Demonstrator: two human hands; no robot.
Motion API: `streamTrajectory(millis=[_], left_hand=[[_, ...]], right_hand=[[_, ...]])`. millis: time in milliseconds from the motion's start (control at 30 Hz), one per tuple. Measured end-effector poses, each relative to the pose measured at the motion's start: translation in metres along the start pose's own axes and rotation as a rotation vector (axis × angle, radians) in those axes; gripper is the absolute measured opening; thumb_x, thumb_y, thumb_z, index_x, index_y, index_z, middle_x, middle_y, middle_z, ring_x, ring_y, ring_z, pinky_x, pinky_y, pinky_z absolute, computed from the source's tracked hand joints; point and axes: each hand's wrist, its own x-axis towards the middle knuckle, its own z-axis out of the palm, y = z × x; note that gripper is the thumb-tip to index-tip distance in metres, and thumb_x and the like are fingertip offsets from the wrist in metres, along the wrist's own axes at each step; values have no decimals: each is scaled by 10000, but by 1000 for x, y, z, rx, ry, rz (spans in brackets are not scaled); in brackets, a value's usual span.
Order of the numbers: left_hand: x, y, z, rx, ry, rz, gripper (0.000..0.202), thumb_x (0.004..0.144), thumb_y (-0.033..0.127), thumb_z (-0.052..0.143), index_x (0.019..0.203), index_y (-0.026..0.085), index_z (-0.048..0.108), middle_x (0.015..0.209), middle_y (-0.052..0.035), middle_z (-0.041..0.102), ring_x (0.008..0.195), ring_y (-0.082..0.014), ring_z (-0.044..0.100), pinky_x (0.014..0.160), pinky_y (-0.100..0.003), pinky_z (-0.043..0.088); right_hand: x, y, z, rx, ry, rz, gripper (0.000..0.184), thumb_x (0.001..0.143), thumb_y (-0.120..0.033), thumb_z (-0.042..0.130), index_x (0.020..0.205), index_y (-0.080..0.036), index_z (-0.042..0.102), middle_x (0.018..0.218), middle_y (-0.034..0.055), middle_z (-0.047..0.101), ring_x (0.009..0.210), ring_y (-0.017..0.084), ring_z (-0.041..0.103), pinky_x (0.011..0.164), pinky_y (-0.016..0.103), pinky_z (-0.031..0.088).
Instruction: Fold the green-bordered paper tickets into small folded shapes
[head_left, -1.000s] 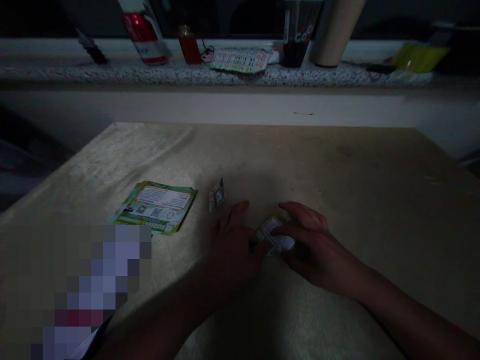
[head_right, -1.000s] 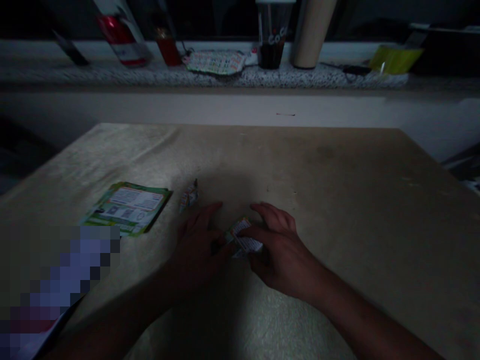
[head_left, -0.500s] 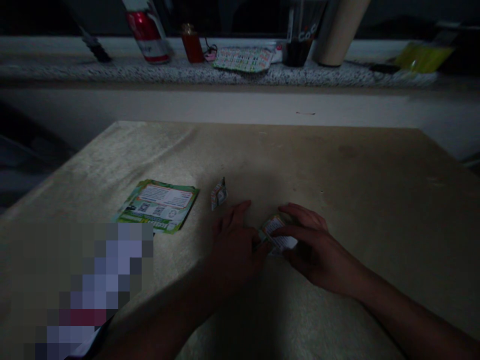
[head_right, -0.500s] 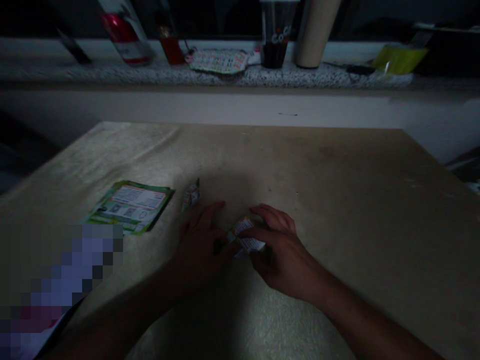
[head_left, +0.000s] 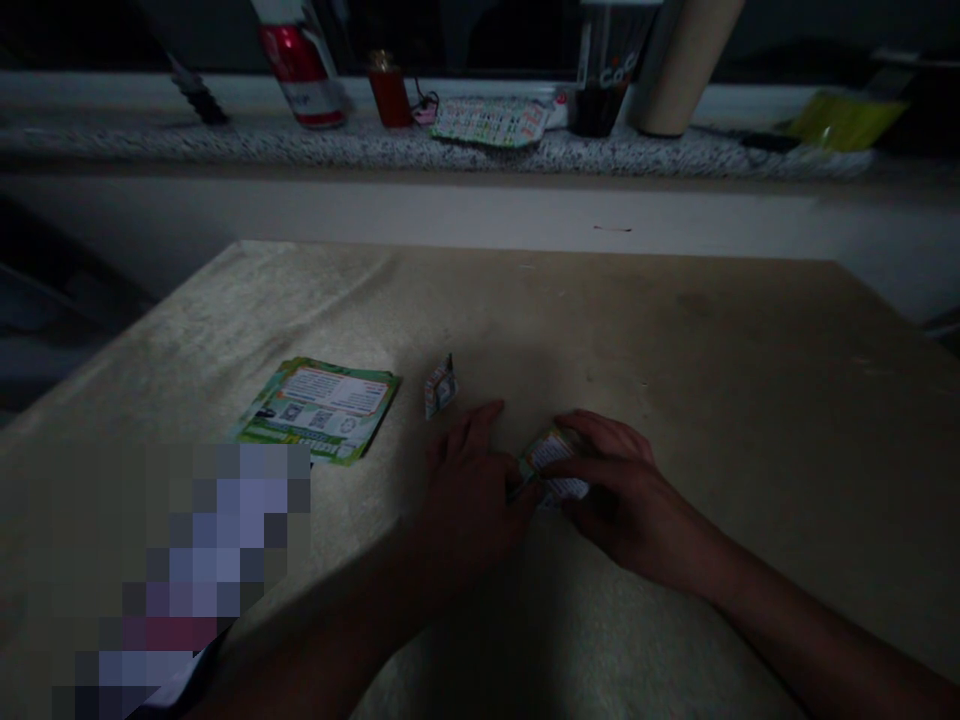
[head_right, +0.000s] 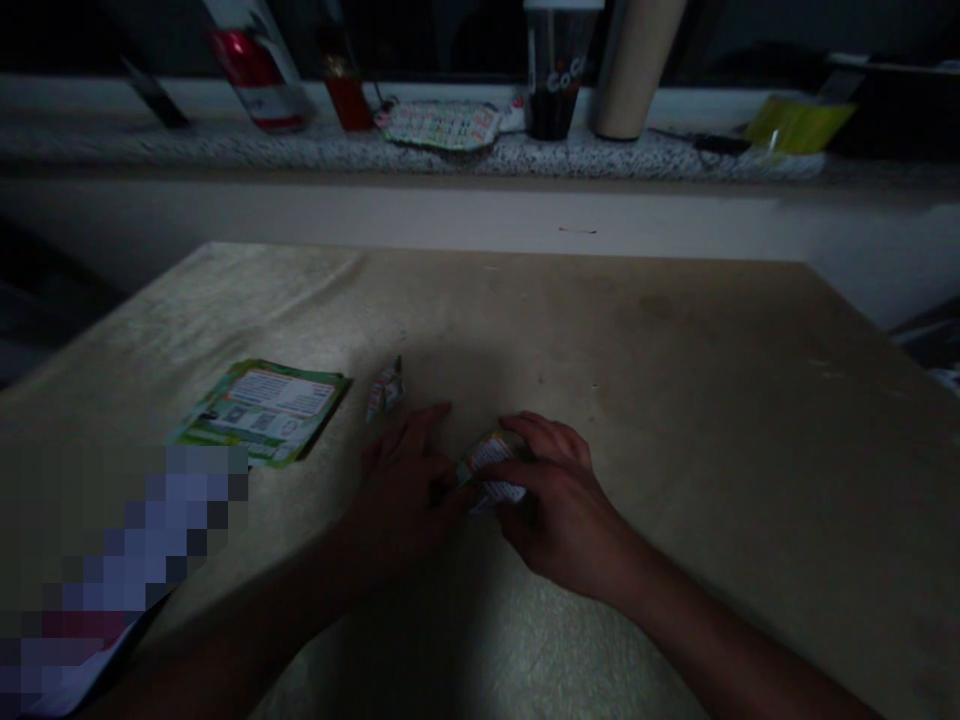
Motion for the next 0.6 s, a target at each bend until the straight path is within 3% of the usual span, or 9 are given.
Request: streamTrajectory(millis=[400,500,600], left_hand=[[-1,-5,5,26,47,45,286,851,385,702,652,180,698,1538,-158,431,1414,-400,386,1095,-637,334],[-5,-4,6,59,89,72,225,873,373,681,785,167,700,1480,-192,483,1365,-397,436,1065,-632,376],[-11,-2,5,74,137,186,169,935,289,595,999,158,682,1442,-186,519,1322,-347,478,1058,-580,400]], right_hand=[[-1,-4,-3,-118,-105,-25,592,759,-91,649,1275,-379,690,1555,65,410,1444,351,339,1138,598,276],[0,-5,-3,-129,-113,-20,603,762,-91,642,1285,-388,682,1552,64,419,1443,348,345,1137,595,280],[0,-5,-3,-139,-127,-14,601,771,-108,646,1296,-397,673,1550,68,425,1445,353,342,1135,594,283]])
